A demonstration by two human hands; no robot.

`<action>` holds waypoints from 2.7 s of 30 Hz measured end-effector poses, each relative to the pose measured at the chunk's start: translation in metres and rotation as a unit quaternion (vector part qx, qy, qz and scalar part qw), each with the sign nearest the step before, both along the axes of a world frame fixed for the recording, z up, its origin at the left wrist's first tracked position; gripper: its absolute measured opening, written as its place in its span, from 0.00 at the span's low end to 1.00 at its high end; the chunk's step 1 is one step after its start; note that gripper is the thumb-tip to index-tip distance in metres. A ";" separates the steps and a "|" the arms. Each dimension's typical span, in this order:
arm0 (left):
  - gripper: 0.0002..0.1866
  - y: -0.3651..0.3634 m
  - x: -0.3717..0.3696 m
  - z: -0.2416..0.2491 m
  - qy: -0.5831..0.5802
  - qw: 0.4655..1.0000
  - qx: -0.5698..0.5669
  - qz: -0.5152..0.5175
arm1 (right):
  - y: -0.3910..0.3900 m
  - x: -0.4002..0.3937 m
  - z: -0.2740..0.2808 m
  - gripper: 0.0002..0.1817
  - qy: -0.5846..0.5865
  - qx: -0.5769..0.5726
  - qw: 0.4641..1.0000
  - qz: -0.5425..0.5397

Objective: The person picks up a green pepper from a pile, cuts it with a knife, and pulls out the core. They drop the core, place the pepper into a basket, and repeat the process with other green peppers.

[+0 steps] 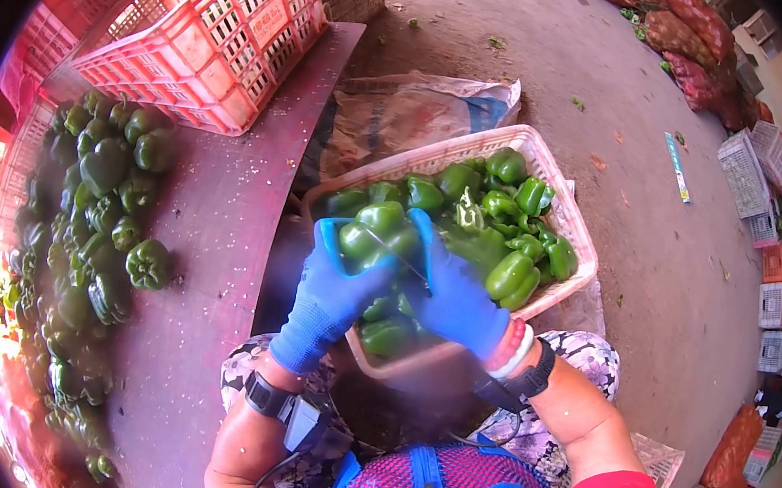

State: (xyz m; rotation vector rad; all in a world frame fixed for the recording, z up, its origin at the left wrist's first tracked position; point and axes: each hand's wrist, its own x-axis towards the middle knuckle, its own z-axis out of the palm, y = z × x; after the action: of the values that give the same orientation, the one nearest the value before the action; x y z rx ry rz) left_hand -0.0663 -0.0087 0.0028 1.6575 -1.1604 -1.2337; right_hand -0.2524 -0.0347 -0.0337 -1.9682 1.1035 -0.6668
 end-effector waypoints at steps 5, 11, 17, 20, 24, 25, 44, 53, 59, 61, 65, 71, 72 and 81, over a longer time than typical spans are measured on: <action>0.32 0.005 -0.017 -0.002 -0.135 0.981 -0.137 -0.007 | 0.004 0.011 -0.020 0.41 -0.003 -0.022 0.999 -0.042; 0.28 0.001 -0.001 -0.017 0.034 0.987 -0.155 0.030 | -0.005 0.005 -0.031 0.42 0.064 0.082 0.993 -0.047; 0.24 -0.001 0.034 0.011 0.084 0.981 -0.143 0.097 | -0.004 -0.015 -0.057 0.39 -0.064 0.247 0.966 -0.044; 0.32 0.006 0.025 -0.003 0.072 0.993 -0.087 -0.023 | -0.015 -0.009 -0.023 0.46 -0.304 0.279 0.910 0.039; 0.40 0.006 0.003 -0.004 0.041 0.986 -0.117 -0.114 | -0.027 -0.012 -0.002 0.56 -0.298 0.223 0.922 0.108; 0.40 0.005 0.002 -0.004 0.094 0.985 -0.097 -0.110 | -0.029 -0.012 -0.002 0.58 -0.304 0.241 0.915 0.114; 0.34 -0.006 0.037 0.003 0.538 0.842 -0.048 -0.015 | -0.023 -0.043 -0.014 0.33 -0.570 0.556 0.600 0.072; 0.37 -0.012 0.031 -0.005 0.446 0.893 -0.050 0.038 | -0.121 -0.155 -0.087 0.40 0.303 0.073 0.852 -0.420; 0.37 -0.016 0.029 -0.009 0.424 0.904 -0.045 -0.032 | -0.119 -0.176 -0.131 0.28 0.347 0.072 0.865 -0.354; 0.36 -0.022 0.025 -0.009 0.423 0.905 -0.038 -0.026 | -0.124 -0.184 -0.142 0.30 0.307 0.066 0.885 -0.344; 0.35 -0.023 0.020 -0.009 0.283 0.954 -0.077 -0.060 | -0.125 -0.198 -0.136 0.33 0.333 0.075 0.889 -0.304; 0.29 -0.014 0.011 -0.035 0.111 0.971 -0.206 -0.038 | -0.096 -0.142 -0.048 0.18 0.011 0.132 0.974 -0.186; 0.26 -0.019 0.012 -0.048 0.095 0.964 -0.240 -0.059 | -0.074 -0.115 -0.018 0.17 -0.140 0.253 0.946 -0.146; 0.25 -0.020 -0.071 -0.008 -0.074 0.983 -0.123 -0.111 | -0.002 -0.008 -0.023 0.20 -0.187 0.184 0.933 -0.246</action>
State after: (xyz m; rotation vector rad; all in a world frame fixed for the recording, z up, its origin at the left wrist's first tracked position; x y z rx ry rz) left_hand -0.1371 -0.0291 -0.0052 1.4833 -1.5588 -1.0604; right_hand -0.2599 -0.0364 -0.0568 -1.1869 1.3690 -0.9671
